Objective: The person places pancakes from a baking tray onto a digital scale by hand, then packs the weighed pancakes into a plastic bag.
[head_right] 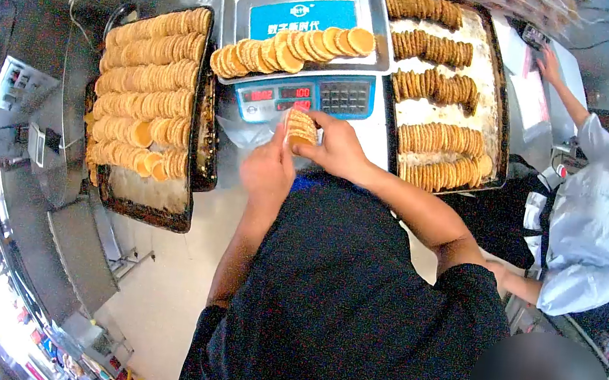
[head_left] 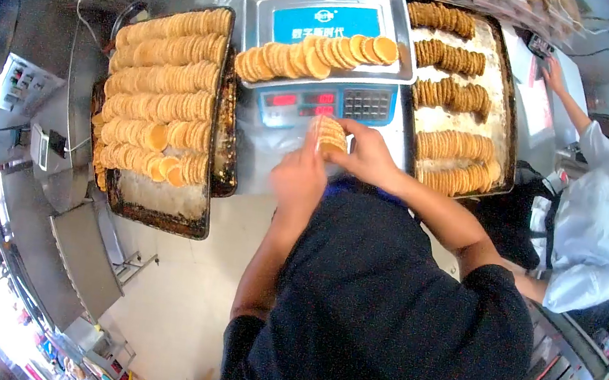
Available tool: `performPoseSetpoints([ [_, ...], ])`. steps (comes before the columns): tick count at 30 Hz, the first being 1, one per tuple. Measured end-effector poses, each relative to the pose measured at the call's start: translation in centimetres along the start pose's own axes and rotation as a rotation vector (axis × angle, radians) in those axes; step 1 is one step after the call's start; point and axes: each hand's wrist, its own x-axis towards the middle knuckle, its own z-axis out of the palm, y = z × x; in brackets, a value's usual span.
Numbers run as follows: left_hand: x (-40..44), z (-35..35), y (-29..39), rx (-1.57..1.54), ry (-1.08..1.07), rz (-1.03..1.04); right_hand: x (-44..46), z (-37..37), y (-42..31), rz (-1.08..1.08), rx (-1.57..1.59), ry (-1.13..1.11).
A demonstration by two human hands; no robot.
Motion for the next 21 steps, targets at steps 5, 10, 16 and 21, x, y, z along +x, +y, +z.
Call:
performPoseSetpoints([
  [5, -1.2, 0.4, 0.1, -0.171, -0.072, -0.035, -0.7, 1.8, -0.4, 0.472, 0.507, -0.091],
  [10, -1.8, 1.1, 0.6, -0.077, -0.178, -0.010, -0.1, 7.0, 5.7, -0.163, -0.127, 0.029],
  [16, -2.3, 1.4, 0.8, -0.187, -0.130, 0.084, 1.8, 10.9, 9.0, 0.570, 0.815, -0.170],
  [21, -1.7, 2.4, 1.2, -0.051, -0.130, 0.397, 2.1, 11.4, 10.8, -0.098, 0.233, -0.111],
])
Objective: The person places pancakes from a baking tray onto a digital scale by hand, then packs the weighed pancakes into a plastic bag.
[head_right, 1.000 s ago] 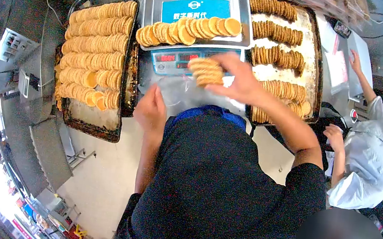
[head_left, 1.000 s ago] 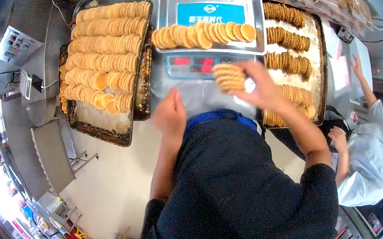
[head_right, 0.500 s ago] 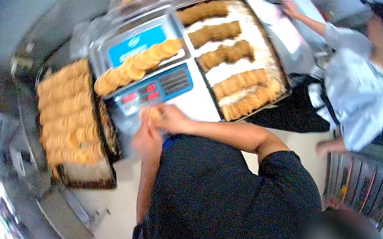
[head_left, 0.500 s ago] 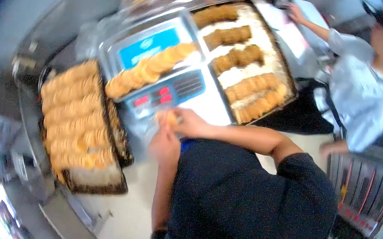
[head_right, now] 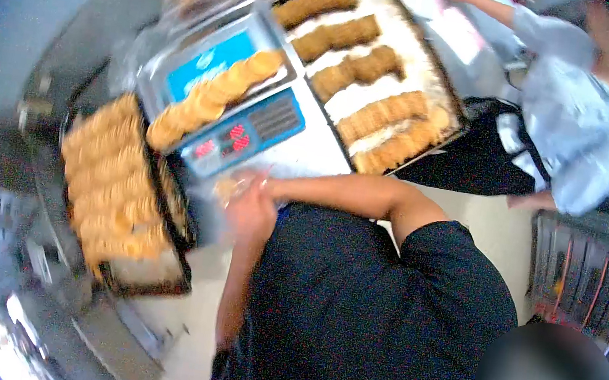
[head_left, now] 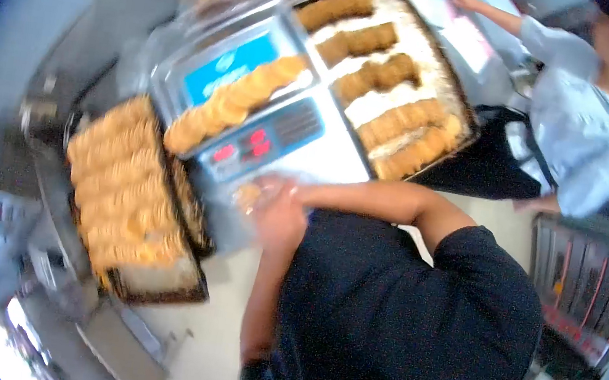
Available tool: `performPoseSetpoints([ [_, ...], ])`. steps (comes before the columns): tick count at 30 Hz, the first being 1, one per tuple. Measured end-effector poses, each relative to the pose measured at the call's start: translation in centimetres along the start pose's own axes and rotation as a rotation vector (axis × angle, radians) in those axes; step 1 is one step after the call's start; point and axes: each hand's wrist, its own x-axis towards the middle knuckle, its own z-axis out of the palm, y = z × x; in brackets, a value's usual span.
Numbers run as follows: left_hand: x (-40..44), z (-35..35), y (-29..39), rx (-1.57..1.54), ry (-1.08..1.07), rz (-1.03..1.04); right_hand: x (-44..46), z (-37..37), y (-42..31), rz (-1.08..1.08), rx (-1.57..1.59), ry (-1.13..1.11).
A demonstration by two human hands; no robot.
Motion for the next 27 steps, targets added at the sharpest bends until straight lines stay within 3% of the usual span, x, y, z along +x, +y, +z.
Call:
performPoseSetpoints([
  [2, 0.7, -0.3, 1.4, -0.092, -0.162, 0.029, 0.3, -0.2, -0.3, 0.107, 0.081, -0.011],
  [5, 0.2, 0.5, 1.1, -0.142, -0.067, -0.041, 2.5, -0.2, -4.0, 0.316, 0.124, -0.063],
  [6, 0.2, 0.6, 1.0, -0.109, -0.100, -0.038, 3.3, -0.5, -4.5, 0.375, 0.007, -0.164],
  [8, 0.4, 0.9, 1.1, -0.091, -0.114, -0.018, 2.8, -0.4, -5.1, 0.345, -0.014, -0.062],
  [11, 0.2, 1.1, 0.4, -0.120, -0.055, -0.061, 4.2, 1.7, -1.3, 0.359, 0.155, -0.169],
  [14, -0.2, 0.6, -0.4, -0.085, 0.070, -0.139, 3.7, 2.1, -0.7, 0.302, 0.103, -0.175],
  [17, -0.5, -0.2, -0.1, -0.131, -0.034, -0.230, 3.2, 2.4, -0.6, 0.213, 0.009, -0.143],
  [20, -0.8, 0.9, 0.0, -0.113, -0.072, -0.144, 3.3, 3.6, 2.1, 0.115, -0.072, -0.110],
  [23, -1.5, 2.4, -0.7, -0.043, -0.166, -0.207, 3.3, 2.7, -0.2, 0.146, 0.019, -0.211],
  [25, -1.7, 2.6, -1.0, -0.128, -0.011, -0.293, 2.2, 1.9, -1.1, 0.118, 0.081, -0.252],
  [27, -1.6, 1.6, -0.9, -0.132, -0.011, -0.304, 1.0, 0.5, -2.2, 0.068, 0.157, -0.289],
])
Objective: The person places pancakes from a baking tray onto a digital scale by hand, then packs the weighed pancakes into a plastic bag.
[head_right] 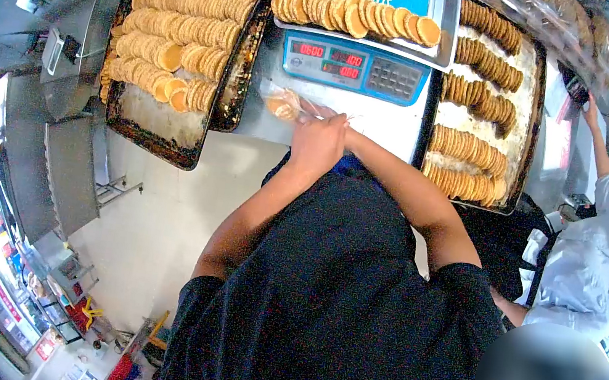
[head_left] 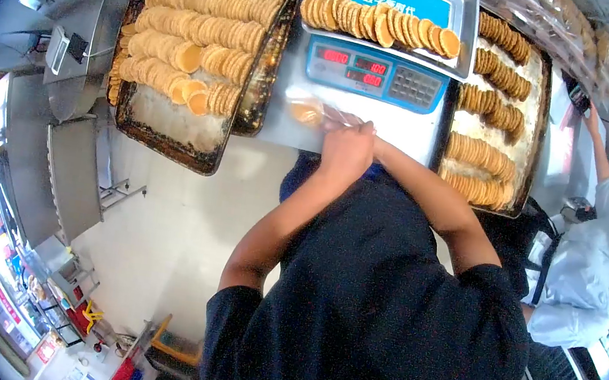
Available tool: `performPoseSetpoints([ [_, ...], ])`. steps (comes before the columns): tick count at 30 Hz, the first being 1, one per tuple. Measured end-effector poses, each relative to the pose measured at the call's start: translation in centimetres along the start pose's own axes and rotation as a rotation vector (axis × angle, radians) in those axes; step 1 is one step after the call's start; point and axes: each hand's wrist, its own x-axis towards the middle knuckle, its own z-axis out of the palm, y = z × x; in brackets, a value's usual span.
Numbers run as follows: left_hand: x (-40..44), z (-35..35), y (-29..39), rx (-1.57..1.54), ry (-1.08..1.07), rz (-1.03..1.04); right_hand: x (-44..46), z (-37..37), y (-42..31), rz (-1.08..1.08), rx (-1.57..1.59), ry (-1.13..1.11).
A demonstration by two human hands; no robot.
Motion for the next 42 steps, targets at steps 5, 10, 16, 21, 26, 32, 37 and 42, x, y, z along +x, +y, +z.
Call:
performPoseSetpoints([
  [5, -0.3, 0.1, 0.2, -0.011, -0.072, -0.016, -0.2, -0.7, 0.0, -0.002, -0.010, -0.040],
  [10, -0.2, 0.4, 0.7, -0.023, 0.096, -0.009, 1.6, 0.3, -0.7, 0.127, 0.124, -0.084],
  [16, -1.1, 1.0, 0.4, 0.130, -0.030, -0.106, -1.6, -0.1, -0.9, 0.069, -0.093, -0.030],
  [21, -0.6, 3.0, 0.1, 0.179, 0.014, -0.103, -1.1, -0.3, -2.5, 0.105, -0.230, 0.014],
  [26, -0.3, 3.5, -1.0, 0.054, 0.215, -0.120, -0.7, -0.6, -2.5, 0.114, -0.298, 0.019],
  [32, -0.4, 1.5, -1.2, -0.044, 0.194, -0.192, 0.7, -0.5, -1.9, 0.105, -0.362, 0.010],
  [37, 0.4, 2.1, -1.2, 0.017, 0.102, -0.164, 1.6, -0.6, -0.8, 0.096, -0.395, -0.002],
  [42, 1.0, 0.5, -0.7, 0.015, 0.047, -0.215, 2.6, -0.3, -0.1, 0.077, -0.449, -0.034],
])
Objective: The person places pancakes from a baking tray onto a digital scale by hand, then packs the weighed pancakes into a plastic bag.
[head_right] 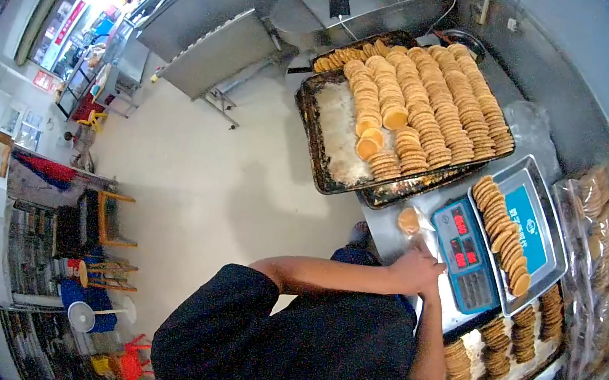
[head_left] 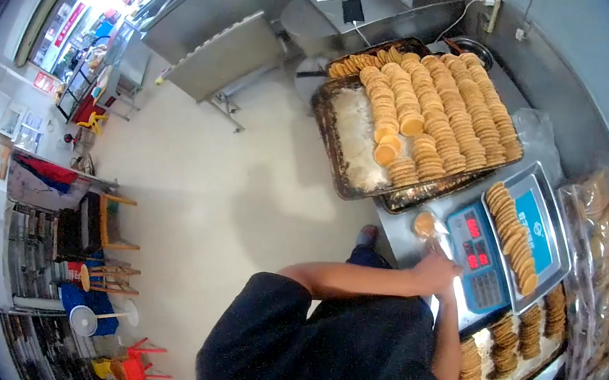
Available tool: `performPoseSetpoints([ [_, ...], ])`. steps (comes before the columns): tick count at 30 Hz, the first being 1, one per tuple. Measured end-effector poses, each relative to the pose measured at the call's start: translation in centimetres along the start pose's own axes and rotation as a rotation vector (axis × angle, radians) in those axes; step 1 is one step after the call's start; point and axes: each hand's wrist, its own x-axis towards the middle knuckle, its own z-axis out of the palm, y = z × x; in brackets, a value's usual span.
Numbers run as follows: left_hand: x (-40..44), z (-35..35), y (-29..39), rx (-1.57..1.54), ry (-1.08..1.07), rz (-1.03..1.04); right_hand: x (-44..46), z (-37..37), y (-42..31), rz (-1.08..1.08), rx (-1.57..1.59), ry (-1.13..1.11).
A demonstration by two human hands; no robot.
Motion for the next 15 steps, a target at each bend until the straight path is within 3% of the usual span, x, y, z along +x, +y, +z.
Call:
performPoseSetpoints([
  [3, 0.0, 0.0, 0.7, 0.123, -0.052, 0.019, 0.2, 0.4, 0.4, -0.023, -0.041, -0.008],
  [4, 0.3, 2.9, 0.2, 0.086, -0.040, -0.034, 0.0, 0.2, 0.9, -0.029, -0.062, 0.003],
  [6, 0.1, 1.4, 0.5, 0.069, -0.163, -0.100, -0.9, 0.2, 1.6, -0.061, -0.137, -0.022],
  [7, -0.2, 2.8, -0.5, 0.182, -0.184, 0.028, -1.5, -0.1, 2.0, -0.076, -0.179, -0.053],
  [8, -0.8, 1.2, -0.1, 0.138, -0.101, 0.182, -2.5, -0.8, 2.8, -0.091, -0.211, -0.093],
  [9, -0.2, 1.2, -0.1, 0.093, -0.150, 0.060, -3.4, -1.6, 3.5, -0.130, -0.224, -0.139],
  [10, -0.3, 0.8, -0.5, -0.003, 0.086, 0.166, -5.1, -2.9, 3.2, -0.164, -0.200, -0.154],
  [11, -0.2, -0.6, 0.4, -0.035, 0.055, 0.072, -7.2, -4.4, 2.4, -0.208, -0.161, -0.159],
  [13, -0.5, -0.3, -0.3, -0.101, 0.089, 0.155, -11.3, -8.7, -2.3, -0.210, -0.094, -0.064],
  [14, -0.6, -0.5, -0.2, -0.098, 0.039, 0.137, -12.9, -10.6, -3.3, -0.146, -0.012, 0.051],
  [15, -0.8, -0.6, -0.3, -0.094, -0.010, 0.113, -13.8, -13.0, -4.8, 0.216, 0.111, 0.107],
])
